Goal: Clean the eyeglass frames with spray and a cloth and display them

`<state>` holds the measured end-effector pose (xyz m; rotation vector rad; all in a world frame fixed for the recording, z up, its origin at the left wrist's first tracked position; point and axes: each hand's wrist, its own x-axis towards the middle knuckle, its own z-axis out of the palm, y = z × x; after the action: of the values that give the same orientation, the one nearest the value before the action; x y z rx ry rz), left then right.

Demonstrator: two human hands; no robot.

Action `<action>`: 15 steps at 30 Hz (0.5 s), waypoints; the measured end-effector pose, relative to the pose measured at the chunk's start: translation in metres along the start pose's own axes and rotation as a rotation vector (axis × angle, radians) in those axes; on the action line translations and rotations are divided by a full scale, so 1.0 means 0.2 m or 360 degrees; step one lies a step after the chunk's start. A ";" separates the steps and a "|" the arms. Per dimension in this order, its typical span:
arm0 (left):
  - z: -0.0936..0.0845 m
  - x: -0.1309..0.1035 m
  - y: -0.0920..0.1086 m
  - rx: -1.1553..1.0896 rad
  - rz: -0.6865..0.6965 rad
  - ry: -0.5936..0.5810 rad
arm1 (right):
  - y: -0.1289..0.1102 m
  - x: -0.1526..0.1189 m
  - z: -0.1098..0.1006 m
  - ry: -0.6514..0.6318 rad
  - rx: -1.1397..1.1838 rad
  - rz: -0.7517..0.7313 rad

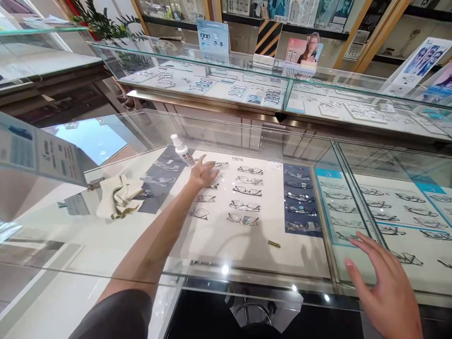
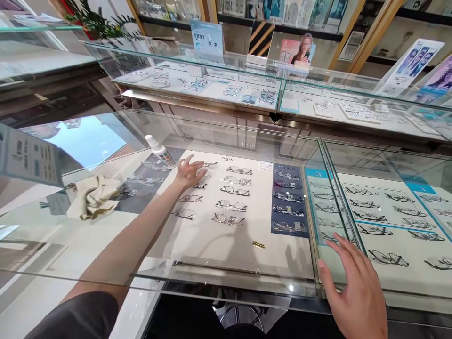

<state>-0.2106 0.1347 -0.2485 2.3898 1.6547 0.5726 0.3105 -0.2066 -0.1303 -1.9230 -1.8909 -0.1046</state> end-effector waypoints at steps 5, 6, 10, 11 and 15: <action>0.04 0.08 -0.06 0.0148 -0.0176 0.0009 | 0.00 -0.01 -0.01 -0.0053 0.0007 0.0020; 0.06 0.09 -0.08 0.0138 -0.0160 0.0005 | 0.00 -0.02 -0.01 -0.0058 0.0007 0.0023; 0.13 0.12 -0.17 0.0121 -0.0136 0.0033 | 0.03 -0.03 -0.01 -0.0069 0.0010 0.0022; 0.15 0.12 -0.20 0.0112 -0.0126 0.0048 | 0.05 -0.03 -0.01 -0.0087 0.0002 0.0018; 0.22 0.14 -0.27 0.0063 -0.0095 0.0134 | 0.09 -0.03 -0.01 -0.0175 -0.0050 0.0000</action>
<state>-0.2294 0.1834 -0.3024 2.3650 1.7813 0.6442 0.3279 -0.2128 -0.1359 -1.9864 -1.9709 -0.0290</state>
